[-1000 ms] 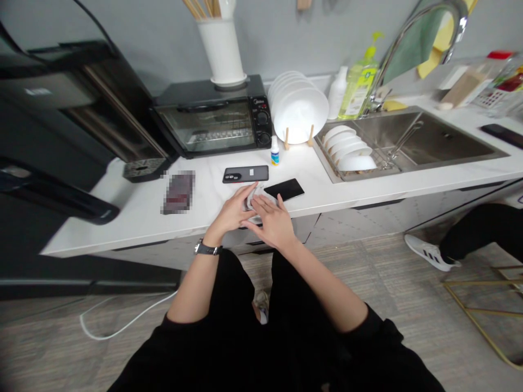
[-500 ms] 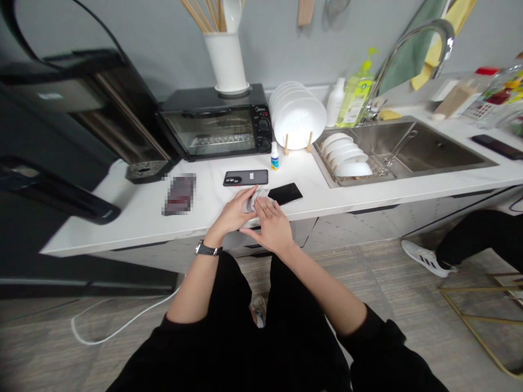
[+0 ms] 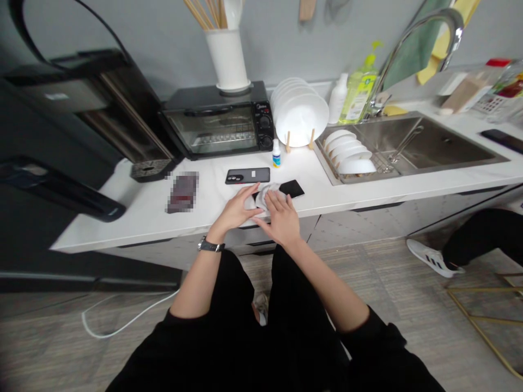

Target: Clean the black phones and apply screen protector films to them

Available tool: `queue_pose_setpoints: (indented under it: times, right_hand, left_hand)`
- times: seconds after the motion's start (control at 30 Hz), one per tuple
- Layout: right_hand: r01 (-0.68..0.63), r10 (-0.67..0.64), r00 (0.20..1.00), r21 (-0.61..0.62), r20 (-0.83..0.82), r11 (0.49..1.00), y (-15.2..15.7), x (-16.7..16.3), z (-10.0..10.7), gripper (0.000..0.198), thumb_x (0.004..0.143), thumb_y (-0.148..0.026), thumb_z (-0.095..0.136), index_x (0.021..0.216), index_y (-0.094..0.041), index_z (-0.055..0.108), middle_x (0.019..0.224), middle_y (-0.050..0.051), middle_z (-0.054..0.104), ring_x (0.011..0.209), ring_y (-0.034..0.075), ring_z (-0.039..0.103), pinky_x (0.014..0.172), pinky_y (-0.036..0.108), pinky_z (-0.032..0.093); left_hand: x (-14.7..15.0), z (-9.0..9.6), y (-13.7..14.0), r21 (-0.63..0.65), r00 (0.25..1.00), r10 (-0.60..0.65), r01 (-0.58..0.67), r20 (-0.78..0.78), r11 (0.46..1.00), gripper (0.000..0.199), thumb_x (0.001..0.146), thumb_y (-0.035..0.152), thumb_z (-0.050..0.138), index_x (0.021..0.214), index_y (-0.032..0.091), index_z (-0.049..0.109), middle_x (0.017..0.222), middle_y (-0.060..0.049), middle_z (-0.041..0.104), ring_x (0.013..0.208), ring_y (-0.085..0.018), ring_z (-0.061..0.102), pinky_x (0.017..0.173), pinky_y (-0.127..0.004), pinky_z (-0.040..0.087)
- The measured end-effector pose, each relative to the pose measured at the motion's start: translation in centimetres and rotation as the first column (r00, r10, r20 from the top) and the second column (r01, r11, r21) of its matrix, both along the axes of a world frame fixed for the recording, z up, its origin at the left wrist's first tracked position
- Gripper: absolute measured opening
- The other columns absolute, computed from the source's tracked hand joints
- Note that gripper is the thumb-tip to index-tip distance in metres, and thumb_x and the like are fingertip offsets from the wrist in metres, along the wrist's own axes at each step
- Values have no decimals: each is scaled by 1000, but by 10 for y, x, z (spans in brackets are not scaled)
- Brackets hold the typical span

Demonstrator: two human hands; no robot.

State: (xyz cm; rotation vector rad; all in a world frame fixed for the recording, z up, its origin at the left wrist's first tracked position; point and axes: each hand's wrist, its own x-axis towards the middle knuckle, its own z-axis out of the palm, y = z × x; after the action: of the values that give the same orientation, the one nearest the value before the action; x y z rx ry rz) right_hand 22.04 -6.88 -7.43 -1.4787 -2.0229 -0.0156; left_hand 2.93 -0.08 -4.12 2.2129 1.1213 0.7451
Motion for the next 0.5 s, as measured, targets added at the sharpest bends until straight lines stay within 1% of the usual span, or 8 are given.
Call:
queue_pose_setpoints:
  times: [0.1, 0.17, 0.23, 0.33, 0.4, 0.43, 0.5]
  right_hand:
    - [-99, 98, 995, -16, -33, 995, -2, -27, 2, 75, 102, -69, 52, 156, -17, 54, 161, 15, 55, 153, 35, 49, 131, 63, 26]
    - [-126, 125, 991, -30, -41, 992, -3, -31, 5, 70, 104, -66, 50, 156, -19, 54, 162, 13, 55, 153, 33, 49, 132, 64, 24]
    - [-142, 140, 989, -48, -45, 989, -3, -27, 9, 66, 106, -63, 48, 156, -21, 54, 162, 13, 55, 153, 32, 50, 132, 65, 21]
    - [-197, 187, 977, -104, -100, 975, 3, -12, 16, 62, 108, -61, 43, 157, -25, 53, 162, 11, 54, 156, 32, 45, 130, 68, 24]
    - [-202, 181, 968, -113, -174, 973, 15, 4, 20, 56, 111, -55, 36, 157, -28, 54, 164, 8, 53, 160, 30, 39, 129, 69, 26]
    - [-184, 158, 965, -107, -211, 977, 22, 15, 21, 54, 112, -50, 32, 157, -28, 54, 165, 6, 51, 161, 29, 36, 128, 69, 27]
    - [-61, 40, 969, -81, -244, 995, 39, 41, 22, 51, 111, -46, 32, 149, -27, 62, 162, 7, 55, 159, 30, 40, 129, 68, 26]
  left_hand:
    - [-2, -2, 2, 15, 1000, -30, 30, 3, 999, 81, 88, 22, 71, 164, 28, 42, 162, -9, 50, 148, -28, 52, 126, -43, 42]
    - [-3, -4, 3, 24, 999, -43, 43, 6, 999, 80, 89, 21, 68, 164, 27, 42, 162, -10, 49, 150, -27, 50, 126, -42, 41]
    - [-3, -6, 3, 26, 999, -51, 51, 16, 998, 81, 88, 21, 69, 164, 26, 42, 162, -10, 48, 150, -27, 49, 127, -42, 40]
    - [-3, -9, 4, 36, 997, -65, 64, 40, 997, 82, 87, 18, 69, 164, 27, 44, 164, -10, 46, 152, -27, 47, 128, -42, 40]
    - [-3, -11, 4, 40, 998, -60, 58, 36, 997, 80, 87, 19, 72, 162, 28, 46, 165, -10, 45, 153, -28, 47, 128, -43, 40]
    - [-2, -11, 5, 41, 998, -56, 55, 16, 998, 77, 87, 21, 73, 160, 29, 49, 166, -9, 45, 152, -28, 48, 128, -44, 40]
    - [-2, -10, 5, 52, 997, -47, 50, -54, 997, 69, 88, 22, 75, 155, 29, 57, 167, -9, 45, 152, -28, 49, 129, -45, 39]
